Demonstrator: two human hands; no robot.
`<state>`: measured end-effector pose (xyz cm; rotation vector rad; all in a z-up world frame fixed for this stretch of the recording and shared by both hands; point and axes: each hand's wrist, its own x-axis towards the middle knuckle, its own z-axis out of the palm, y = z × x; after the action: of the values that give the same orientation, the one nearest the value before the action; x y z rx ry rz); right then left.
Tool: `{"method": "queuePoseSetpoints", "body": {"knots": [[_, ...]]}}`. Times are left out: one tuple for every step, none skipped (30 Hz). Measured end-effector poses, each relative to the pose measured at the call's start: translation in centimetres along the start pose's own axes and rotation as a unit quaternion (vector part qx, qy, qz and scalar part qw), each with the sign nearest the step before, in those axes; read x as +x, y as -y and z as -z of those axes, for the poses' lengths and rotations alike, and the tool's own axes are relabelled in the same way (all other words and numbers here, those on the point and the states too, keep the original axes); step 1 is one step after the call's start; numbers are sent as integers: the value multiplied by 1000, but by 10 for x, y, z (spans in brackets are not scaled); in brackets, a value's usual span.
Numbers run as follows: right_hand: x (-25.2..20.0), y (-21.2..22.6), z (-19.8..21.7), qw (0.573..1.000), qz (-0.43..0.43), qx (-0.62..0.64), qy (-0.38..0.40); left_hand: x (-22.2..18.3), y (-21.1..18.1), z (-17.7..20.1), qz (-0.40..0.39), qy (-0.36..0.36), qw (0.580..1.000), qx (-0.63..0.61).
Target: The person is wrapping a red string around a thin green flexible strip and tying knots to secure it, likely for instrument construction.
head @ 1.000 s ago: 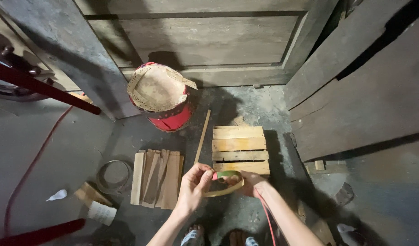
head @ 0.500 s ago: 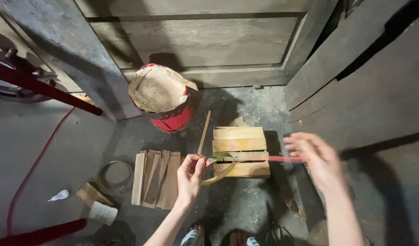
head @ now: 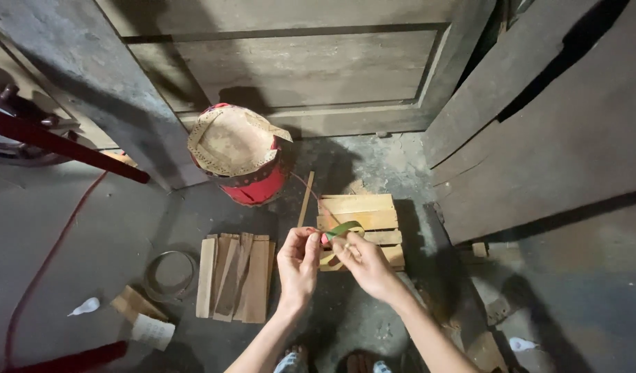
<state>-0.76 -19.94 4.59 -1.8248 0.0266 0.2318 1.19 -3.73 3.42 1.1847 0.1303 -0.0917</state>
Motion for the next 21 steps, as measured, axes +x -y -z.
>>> {"method": "queuePoseSetpoints", "body": {"knots": [[6, -10, 1, 1000, -13, 21, -4, 2, 0, 0, -4, 9, 1000, 6], [12, -21, 1, 999, -26, 41, -8, 4, 1, 0, -9, 18, 1000, 11], [17, -20, 1, 999, -24, 40, -8, 6, 1, 0, -11, 19, 1000, 10], [20, -19, 0, 992, -42, 120, 6, 5, 1, 0, -22, 20, 999, 28], [23, -18, 0, 978, -60, 198, 20, 5, 0, 1, -32, 21, 998, 47], [26, -18, 0, 978, -61, 198, 23, 7, -3, 0, -32, 18, 998, 47], [29, -18, 0, 982, -70, 171, 30, 8, -6, 0, -47, 24, 997, 57], [32, -18, 2, 986, -77, 142, 37, 10, -10, -1, -63, 30, 995, 67], [36, -12, 1, 986, -76, 141, 40, 14, -12, 0, -65, 28, 995, 66], [38, -7, 0, 990, -62, 125, 34, 17, -13, 1, -73, 27, 994, 77], [40, -3, 0, 993, -48, 109, 28, 21, -14, 1, -82, 26, 992, 89], [46, -5, 0, 993, -47, 108, 28, 24, -19, -1, -83, 26, 992, 88], [51, -7, 0, 993, -27, 117, 13, 28, -25, -3, -105, 20, 985, 132], [57, -9, 0, 992, -7, 125, -1, 31, -30, -6, -127, 14, 976, 174], [61, -11, 0, 992, -6, 124, -1, 36, -29, -8, -129, 13, 976, 173], [64, -13, 0, 985, -43, 168, -19, 39, -28, -10, -129, 11, 975, 178], [67, -15, -1, 974, -79, 211, -37, 43, -27, -12, -130, 9, 974, 183], [68, -13, -1, 974, -78, 210, -36, 47, -18, -11, -132, 8, 974, 182], [68, -11, -1, 971, -85, 216, -53, 52, -9, -11, -97, 16, 987, 125], [67, -11, -2, 968, -94, 222, -70, 56, 2, -10, -60, 25, 996, 68], [64, -15, -4, 968, -93, 222, -71, 57, 9, -7, -60, 25, 996, 67]]}}
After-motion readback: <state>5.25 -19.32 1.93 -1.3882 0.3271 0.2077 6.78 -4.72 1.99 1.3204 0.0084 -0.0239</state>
